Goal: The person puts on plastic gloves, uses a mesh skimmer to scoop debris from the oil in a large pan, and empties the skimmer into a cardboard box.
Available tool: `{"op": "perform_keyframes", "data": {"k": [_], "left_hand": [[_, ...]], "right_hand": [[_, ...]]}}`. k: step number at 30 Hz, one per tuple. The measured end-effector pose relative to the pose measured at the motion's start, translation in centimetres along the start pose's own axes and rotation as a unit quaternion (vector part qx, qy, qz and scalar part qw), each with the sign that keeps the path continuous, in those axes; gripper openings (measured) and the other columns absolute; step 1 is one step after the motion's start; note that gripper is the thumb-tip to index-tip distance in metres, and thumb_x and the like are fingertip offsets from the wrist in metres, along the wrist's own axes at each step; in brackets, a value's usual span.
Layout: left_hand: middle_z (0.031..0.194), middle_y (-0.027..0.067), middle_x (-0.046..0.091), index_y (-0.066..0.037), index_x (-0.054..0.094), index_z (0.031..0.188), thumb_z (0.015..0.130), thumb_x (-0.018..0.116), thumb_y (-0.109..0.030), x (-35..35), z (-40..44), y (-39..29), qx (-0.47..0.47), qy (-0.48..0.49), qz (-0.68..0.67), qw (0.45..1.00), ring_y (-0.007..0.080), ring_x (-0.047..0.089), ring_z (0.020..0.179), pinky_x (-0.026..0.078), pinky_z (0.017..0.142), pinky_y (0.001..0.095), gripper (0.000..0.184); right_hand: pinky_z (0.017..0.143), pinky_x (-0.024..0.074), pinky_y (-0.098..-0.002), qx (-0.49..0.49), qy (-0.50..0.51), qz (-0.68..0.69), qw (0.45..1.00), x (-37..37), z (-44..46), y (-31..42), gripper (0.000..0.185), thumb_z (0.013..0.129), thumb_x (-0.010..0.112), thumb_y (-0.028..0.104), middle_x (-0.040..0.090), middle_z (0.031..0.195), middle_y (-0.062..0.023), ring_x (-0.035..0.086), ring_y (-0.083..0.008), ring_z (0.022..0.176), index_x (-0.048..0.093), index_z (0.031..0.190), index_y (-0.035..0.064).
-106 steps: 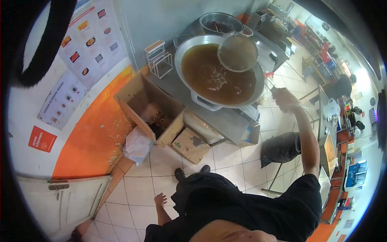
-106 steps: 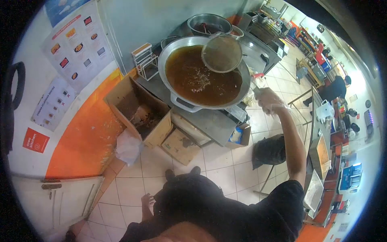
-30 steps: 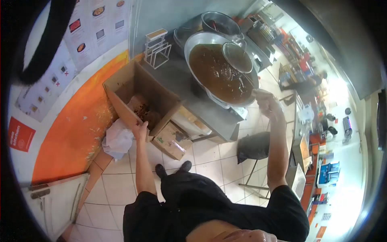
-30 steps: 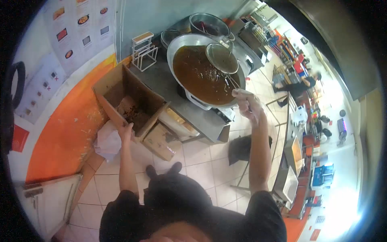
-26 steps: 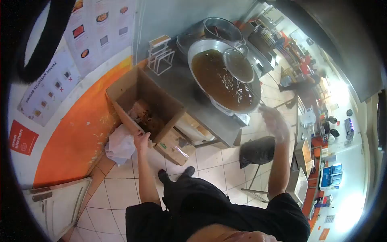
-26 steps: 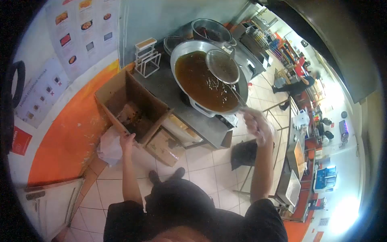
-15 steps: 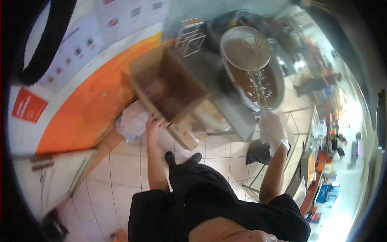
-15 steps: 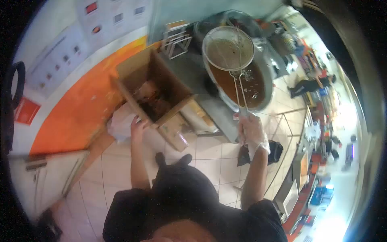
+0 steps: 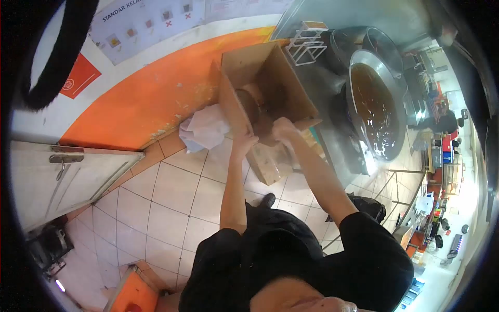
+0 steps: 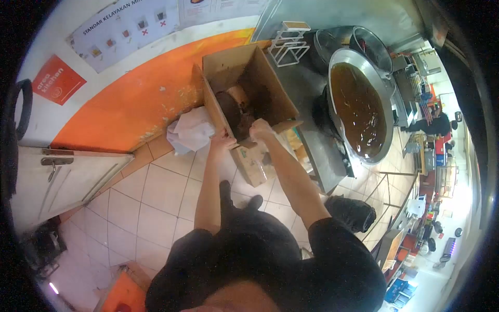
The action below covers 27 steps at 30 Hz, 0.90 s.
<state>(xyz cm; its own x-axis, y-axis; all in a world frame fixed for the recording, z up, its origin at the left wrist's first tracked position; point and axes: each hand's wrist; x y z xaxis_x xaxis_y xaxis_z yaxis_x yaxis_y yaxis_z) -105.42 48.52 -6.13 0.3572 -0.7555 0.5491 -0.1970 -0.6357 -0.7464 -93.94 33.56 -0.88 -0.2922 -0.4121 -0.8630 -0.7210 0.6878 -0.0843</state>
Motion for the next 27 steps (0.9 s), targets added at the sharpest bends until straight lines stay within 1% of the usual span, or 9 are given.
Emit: {"op": "perform_keyframes", "data": {"k": [3, 5, 8, 10, 13, 17, 20, 23, 27], "left_hand": [[0.089, 0.006, 0.058, 0.002, 0.052, 0.104, 0.07, 0.062, 0.0, -2.3, 2.1, 2.9, 0.018, 0.031, 0.081, 0.996, 0.0171, 0.059, 0.082, 0.05, 0.068, 0.0285, 0.035], [0.089, 0.0061, 0.057, 0.002, 0.053, 0.104, 0.071, 0.061, 0.0, -1.8, 1.7, 2.0, -0.007, 0.023, 0.038, 0.999, 0.0175, 0.059, 0.083, 0.05, 0.068, 0.0288, 0.035], [0.089, 0.0057, 0.057, 0.001, 0.053, 0.103, 0.071, 0.06, 0.0, 0.2, 0.0, -0.6, -0.004, 0.017, 0.001, 1.0, 0.0173, 0.059, 0.083, 0.05, 0.068, 0.0287, 0.033], [0.088, 0.0052, 0.057, 0.001, 0.053, 0.103, 0.071, 0.06, 0.0, -0.1, 0.5, 0.2, -0.004, 0.038, -0.004, 0.999, 0.017, 0.058, 0.082, 0.05, 0.067, 0.0287, 0.032], [0.088, 0.0048, 0.057, 0.0, 0.053, 0.105, 0.072, 0.059, 0.001, -0.4, 1.4, 0.8, -0.011, 0.028, 0.063, 0.998, 0.0167, 0.059, 0.082, 0.051, 0.069, 0.0289, 0.034], [0.093, 0.0052, 0.058, 0.0, 0.053, 0.111, 0.072, 0.059, 0.001, 0.3, 0.4, -0.5, -0.012, 0.042, 0.043, 0.998, 0.0157, 0.059, 0.082, 0.052, 0.068, 0.028, 0.039], [0.1, 0.0051, 0.059, 0.0, 0.052, 0.117, 0.072, 0.06, 0.001, -0.3, 0.8, 0.6, -0.045, 0.023, -0.008, 0.999, 0.0148, 0.059, 0.084, 0.051, 0.071, 0.0268, 0.045], [0.107, 0.0046, 0.058, -0.002, 0.049, 0.126, 0.074, 0.062, 0.001, 0.8, -0.1, -1.0, -0.051, 0.035, 0.038, 0.997, 0.0155, 0.059, 0.09, 0.05, 0.078, 0.0272, 0.053], [0.108, 0.0039, 0.058, -0.003, 0.048, 0.126, 0.077, 0.061, 0.0, 0.0, 0.9, 0.0, -0.036, 0.034, 0.124, 0.991, 0.0164, 0.06, 0.092, 0.05, 0.08, 0.0284, 0.051]], "right_hand": [[0.083, 0.049, -0.0369, 0.045, -0.01, 0.05, 0.998, -1.6, -1.0, 0.8, 0.019, 0.069, 0.059, 0.014, 0.064, 0.101, -0.0165, 0.06, -0.0314, 0.097, 0.07, 0.081, 0.0044], [0.082, 0.0499, -0.0372, -0.087, -0.062, -0.036, 0.994, 1.9, -0.1, -0.8, 0.018, 0.07, 0.059, 0.014, 0.065, 0.095, -0.0175, 0.062, -0.0319, 0.094, 0.07, 0.081, 0.0049], [0.091, 0.0435, -0.0312, -0.014, 0.078, -0.101, 0.992, -0.8, -1.1, 0.0, 0.022, 0.07, 0.059, 0.018, 0.068, 0.097, -0.0063, 0.059, -0.0208, 0.105, 0.073, 0.086, 0.0123], [0.091, 0.0438, -0.0314, 0.104, 0.016, 0.038, 0.994, -2.9, -3.3, 2.4, 0.021, 0.071, 0.059, 0.019, 0.068, 0.098, -0.0062, 0.058, -0.0203, 0.105, 0.073, 0.086, 0.0126], [0.093, 0.0428, -0.0324, 0.167, -0.013, 0.135, 0.977, 4.7, 0.3, -0.7, 0.022, 0.073, 0.056, 0.019, 0.067, 0.098, -0.0065, 0.058, -0.0204, 0.105, 0.072, 0.087, 0.0118], [0.094, 0.0419, -0.032, 0.116, 0.041, 0.01, 0.992, 1.6, -1.4, 0.6, 0.022, 0.074, 0.054, 0.017, 0.067, 0.1, -0.0071, 0.058, -0.0213, 0.105, 0.072, 0.085, 0.0115], [0.093, 0.0424, -0.0313, -0.021, -0.007, -0.03, 0.999, 0.7, -3.0, -0.4, 0.021, 0.074, 0.054, 0.019, 0.067, 0.098, -0.0057, 0.058, -0.0205, 0.102, 0.072, 0.082, 0.012], [0.09, 0.0436, -0.0317, 0.084, -0.117, -0.001, 0.99, 2.5, -3.0, 0.4, 0.02, 0.074, 0.054, 0.022, 0.068, 0.092, -0.0058, 0.059, -0.0212, 0.099, 0.071, 0.078, 0.0123], [0.091, 0.0431, -0.0331, 0.038, -0.06, 0.15, 0.986, 4.1, -2.5, -1.4, 0.022, 0.071, 0.056, 0.025, 0.068, 0.092, -0.0095, 0.059, -0.0242, 0.1, 0.072, 0.077, 0.0109]]}}
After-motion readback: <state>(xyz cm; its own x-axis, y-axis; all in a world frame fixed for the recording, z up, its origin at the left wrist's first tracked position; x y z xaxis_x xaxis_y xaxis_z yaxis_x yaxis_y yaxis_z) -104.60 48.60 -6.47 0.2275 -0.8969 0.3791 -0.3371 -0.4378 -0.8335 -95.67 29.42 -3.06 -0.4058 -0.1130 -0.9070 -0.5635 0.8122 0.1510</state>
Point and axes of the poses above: each hand's wrist, its own z-axis towards the middle knuckle, its own x-axis out of the palm, y = z × x
